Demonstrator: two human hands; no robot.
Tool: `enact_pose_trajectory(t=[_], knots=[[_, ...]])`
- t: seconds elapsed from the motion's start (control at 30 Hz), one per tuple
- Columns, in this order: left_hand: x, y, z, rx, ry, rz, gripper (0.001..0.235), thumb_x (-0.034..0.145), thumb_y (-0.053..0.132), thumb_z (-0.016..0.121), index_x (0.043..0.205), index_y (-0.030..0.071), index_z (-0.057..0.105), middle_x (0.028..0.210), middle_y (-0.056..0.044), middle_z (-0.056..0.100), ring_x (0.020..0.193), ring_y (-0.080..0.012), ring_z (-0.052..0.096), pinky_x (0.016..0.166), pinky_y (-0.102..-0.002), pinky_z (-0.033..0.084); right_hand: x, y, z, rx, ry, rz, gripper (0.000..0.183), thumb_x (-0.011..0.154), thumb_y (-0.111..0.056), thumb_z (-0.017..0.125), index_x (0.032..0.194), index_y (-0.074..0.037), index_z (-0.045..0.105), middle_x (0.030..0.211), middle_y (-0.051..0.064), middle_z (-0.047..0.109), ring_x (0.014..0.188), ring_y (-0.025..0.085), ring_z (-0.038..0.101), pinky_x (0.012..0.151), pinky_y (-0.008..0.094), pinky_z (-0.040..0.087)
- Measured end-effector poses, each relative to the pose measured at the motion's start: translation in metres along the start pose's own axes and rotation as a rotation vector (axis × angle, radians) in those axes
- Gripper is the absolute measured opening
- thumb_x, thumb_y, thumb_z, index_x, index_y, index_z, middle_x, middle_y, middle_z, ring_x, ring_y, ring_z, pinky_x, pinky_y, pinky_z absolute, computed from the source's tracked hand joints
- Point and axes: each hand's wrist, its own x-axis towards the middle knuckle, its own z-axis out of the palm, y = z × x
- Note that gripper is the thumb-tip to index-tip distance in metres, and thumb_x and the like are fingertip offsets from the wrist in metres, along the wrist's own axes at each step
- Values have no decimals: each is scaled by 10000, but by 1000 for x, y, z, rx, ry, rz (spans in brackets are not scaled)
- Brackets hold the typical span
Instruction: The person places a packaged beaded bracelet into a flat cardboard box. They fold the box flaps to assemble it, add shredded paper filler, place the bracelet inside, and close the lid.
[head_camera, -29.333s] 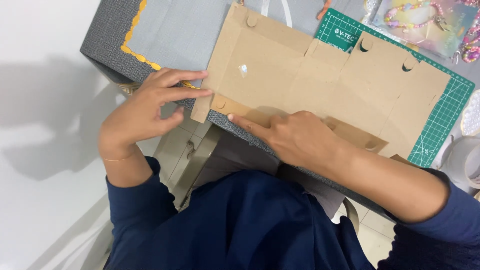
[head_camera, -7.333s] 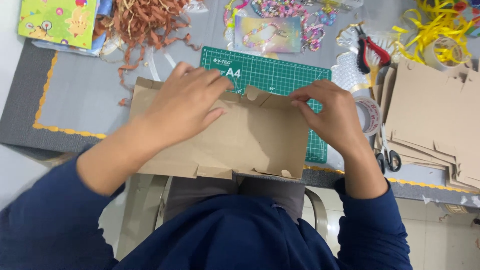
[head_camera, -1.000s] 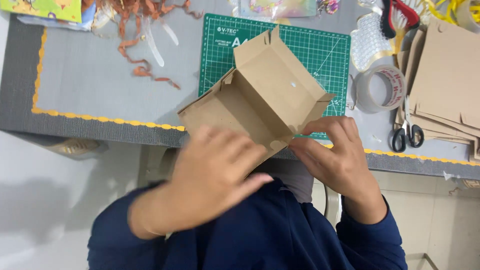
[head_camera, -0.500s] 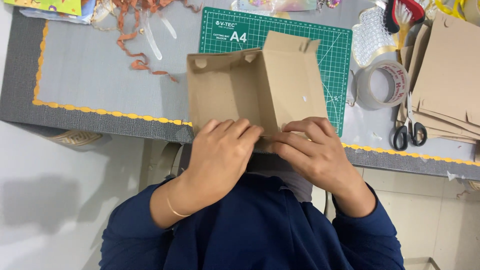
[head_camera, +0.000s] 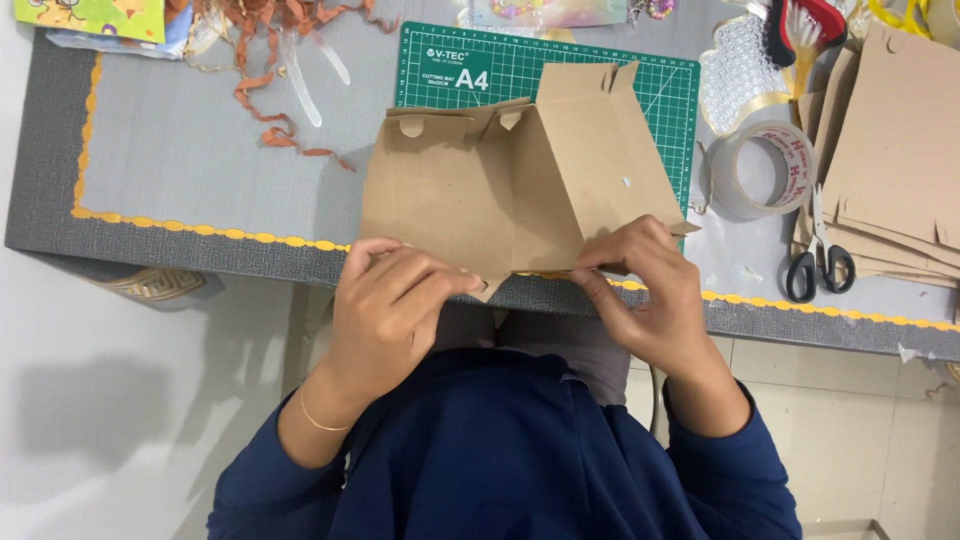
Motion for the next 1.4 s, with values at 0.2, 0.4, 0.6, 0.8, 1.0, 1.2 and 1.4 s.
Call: enact_pose_trajectory(t=[0.2, 0.4, 0.6, 0.8, 1.0, 1.2, 1.4], knots=[[1, 5, 7, 58, 25, 150, 142, 963, 56, 663, 996, 164, 748, 888, 30, 689, 886, -171, 702, 978, -446, 446, 12, -16, 0, 1, 49, 71, 147, 860, 21, 816, 966, -68, 767, 825, 56, 752, 798, 271, 658, 758, 372, 496], [-3, 12, 41, 274, 291, 371, 177, 1013, 78, 652, 887, 171, 736, 831, 15, 664, 795, -138, 683, 948, -384, 492, 48, -54, -3, -114, -147, -148, 122, 859, 61, 773, 913, -46, 747, 758, 122, 728, 740, 313, 666, 714, 406, 554], [-3, 8, 45, 318, 380, 422, 202, 1015, 77, 636, 877, 177, 745, 861, 7, 698, 803, -134, 696, 911, -356, 513, 69, -56, -10, 0, -391, -73, 114, 869, 76, 712, 919, -20, 750, 778, 150, 729, 775, 326, 686, 699, 416, 579], [-5, 2, 49, 305, 427, 438, 196, 1009, 98, 655, 847, 173, 736, 855, 4, 698, 771, -134, 678, 895, -337, 498, 72, -57, -7, 0, -424, -16, 92, 877, 61, 714, 910, -13, 758, 771, 154, 728, 764, 328, 694, 695, 424, 584], [-8, -2, 50, 313, 398, 447, 191, 1006, 117, 663, 841, 183, 732, 870, -1, 700, 785, -145, 684, 873, -337, 498, 70, -52, -3, -17, -426, -12, 71, 889, 16, 729, 901, -50, 751, 767, 111, 716, 769, 306, 681, 682, 393, 576], [-9, -2, 56, 331, 449, 431, 204, 999, 109, 672, 820, 195, 717, 863, 18, 696, 786, -131, 679, 895, -331, 477, 67, -49, -1, -50, -437, -11, 88, 883, 13, 734, 908, -67, 759, 772, 85, 722, 778, 288, 687, 694, 372, 570], [-10, -2, 62, 354, 465, 437, 216, 1000, 133, 669, 802, 211, 708, 876, 34, 698, 858, -123, 716, 926, -334, 462, 67, -51, -1, -100, -476, -31, 50, 923, -30, 702, 910, -70, 730, 817, 87, 709, 819, 288, 668, 702, 374, 575]])
